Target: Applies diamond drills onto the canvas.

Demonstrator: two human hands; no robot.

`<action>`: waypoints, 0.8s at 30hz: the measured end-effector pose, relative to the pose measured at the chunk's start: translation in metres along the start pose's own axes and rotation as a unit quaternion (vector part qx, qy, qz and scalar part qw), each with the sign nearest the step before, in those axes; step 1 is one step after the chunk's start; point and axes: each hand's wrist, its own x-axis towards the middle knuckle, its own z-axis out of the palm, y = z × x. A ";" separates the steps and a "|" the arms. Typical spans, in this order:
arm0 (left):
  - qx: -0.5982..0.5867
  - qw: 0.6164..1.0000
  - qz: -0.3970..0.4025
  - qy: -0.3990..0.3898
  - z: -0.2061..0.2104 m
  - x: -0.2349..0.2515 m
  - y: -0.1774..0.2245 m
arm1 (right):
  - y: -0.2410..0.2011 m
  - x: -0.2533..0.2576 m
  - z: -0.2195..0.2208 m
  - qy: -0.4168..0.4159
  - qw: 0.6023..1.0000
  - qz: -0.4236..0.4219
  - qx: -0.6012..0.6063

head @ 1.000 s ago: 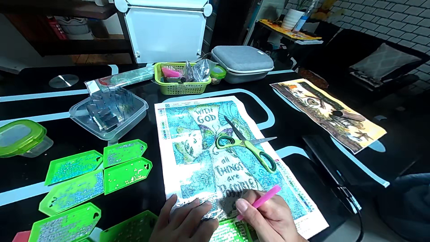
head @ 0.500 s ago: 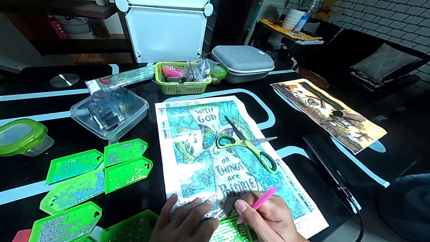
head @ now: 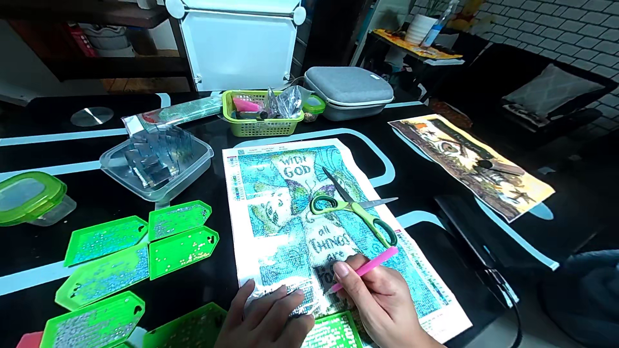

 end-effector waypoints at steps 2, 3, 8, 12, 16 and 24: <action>-0.001 1.000 -0.001 -0.001 0.000 0.000 0.000 | 0.001 0.000 0.000 -0.003 1.000 -0.002 -0.009; -0.003 1.000 -0.001 -0.001 0.000 0.000 0.000 | 0.001 0.000 0.000 -0.005 1.000 -0.003 -0.014; -0.004 1.000 0.000 0.002 0.000 -0.001 -0.001 | 0.001 -0.001 0.000 -0.020 0.997 -0.030 -0.066; -0.006 1.000 -0.001 -0.001 0.000 0.000 0.000 | -0.001 -0.001 -0.003 -0.043 0.993 -0.058 -0.089; -0.008 1.000 -0.006 -0.002 -0.001 0.000 0.000 | -0.007 0.000 -0.012 -0.080 0.993 -0.022 -0.082; -0.013 1.000 -0.006 -0.010 -0.002 0.001 0.000 | -0.017 -0.016 -0.015 -0.030 0.999 0.012 0.017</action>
